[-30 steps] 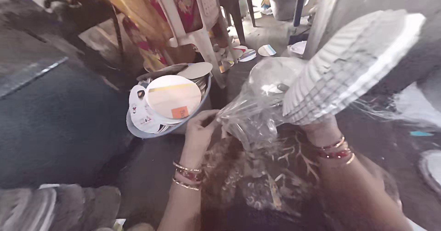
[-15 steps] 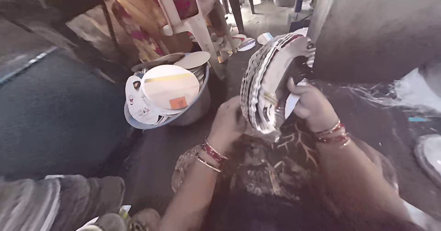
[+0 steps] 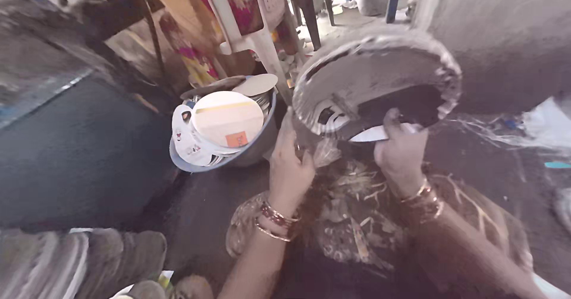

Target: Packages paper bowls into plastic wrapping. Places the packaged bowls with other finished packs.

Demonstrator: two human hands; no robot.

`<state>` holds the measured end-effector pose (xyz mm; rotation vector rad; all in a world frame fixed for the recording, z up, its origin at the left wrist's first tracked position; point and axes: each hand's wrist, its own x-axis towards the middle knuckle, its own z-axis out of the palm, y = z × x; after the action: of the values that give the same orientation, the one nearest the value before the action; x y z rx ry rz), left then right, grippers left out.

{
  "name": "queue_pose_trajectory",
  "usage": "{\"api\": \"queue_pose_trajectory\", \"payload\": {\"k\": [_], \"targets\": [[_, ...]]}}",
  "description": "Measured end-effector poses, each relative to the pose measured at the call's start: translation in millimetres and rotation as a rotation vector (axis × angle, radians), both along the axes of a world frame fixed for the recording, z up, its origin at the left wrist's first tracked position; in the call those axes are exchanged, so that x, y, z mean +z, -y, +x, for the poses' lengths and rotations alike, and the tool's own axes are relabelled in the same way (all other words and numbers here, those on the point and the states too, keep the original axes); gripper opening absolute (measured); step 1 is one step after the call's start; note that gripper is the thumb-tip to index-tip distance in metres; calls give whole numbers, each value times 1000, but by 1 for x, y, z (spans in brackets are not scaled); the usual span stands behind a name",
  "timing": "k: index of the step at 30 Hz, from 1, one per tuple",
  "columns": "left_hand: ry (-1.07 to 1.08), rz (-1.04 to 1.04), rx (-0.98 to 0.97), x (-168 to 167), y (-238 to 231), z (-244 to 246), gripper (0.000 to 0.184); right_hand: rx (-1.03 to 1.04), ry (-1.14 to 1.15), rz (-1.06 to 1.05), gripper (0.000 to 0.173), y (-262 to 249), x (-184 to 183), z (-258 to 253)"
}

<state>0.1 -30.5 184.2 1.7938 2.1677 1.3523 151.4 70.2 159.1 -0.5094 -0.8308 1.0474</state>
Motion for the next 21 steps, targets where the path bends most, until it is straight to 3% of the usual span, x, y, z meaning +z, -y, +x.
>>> {"api": "queue_pose_trajectory", "payload": {"k": [2,4,7,10,14,18,20,21], "targets": [[126,110,-5,9,4,-7,79,6,63,90,50,12,-10,-12],[194,207,11,17,5,-18,72,8,182,110,51,20,-18,-20],[63,235,221,23,8,-33,56,36,408,141,46,21,-23,-20],[-79,161,344,24,9,-42,54,78,717,327,33,12,-26,-11],[-338,307,11,12,7,-37,36,203,1067,430,36,5,-22,1],[-460,330,-392,-3,3,-12,37,471,1413,266,83,9,-1,4],[-465,314,-531,-6,5,-2,37,640,1408,256,91,2,-3,9],[-464,307,-582,-6,6,1,36,701,1350,280,85,-2,-6,10]]}}
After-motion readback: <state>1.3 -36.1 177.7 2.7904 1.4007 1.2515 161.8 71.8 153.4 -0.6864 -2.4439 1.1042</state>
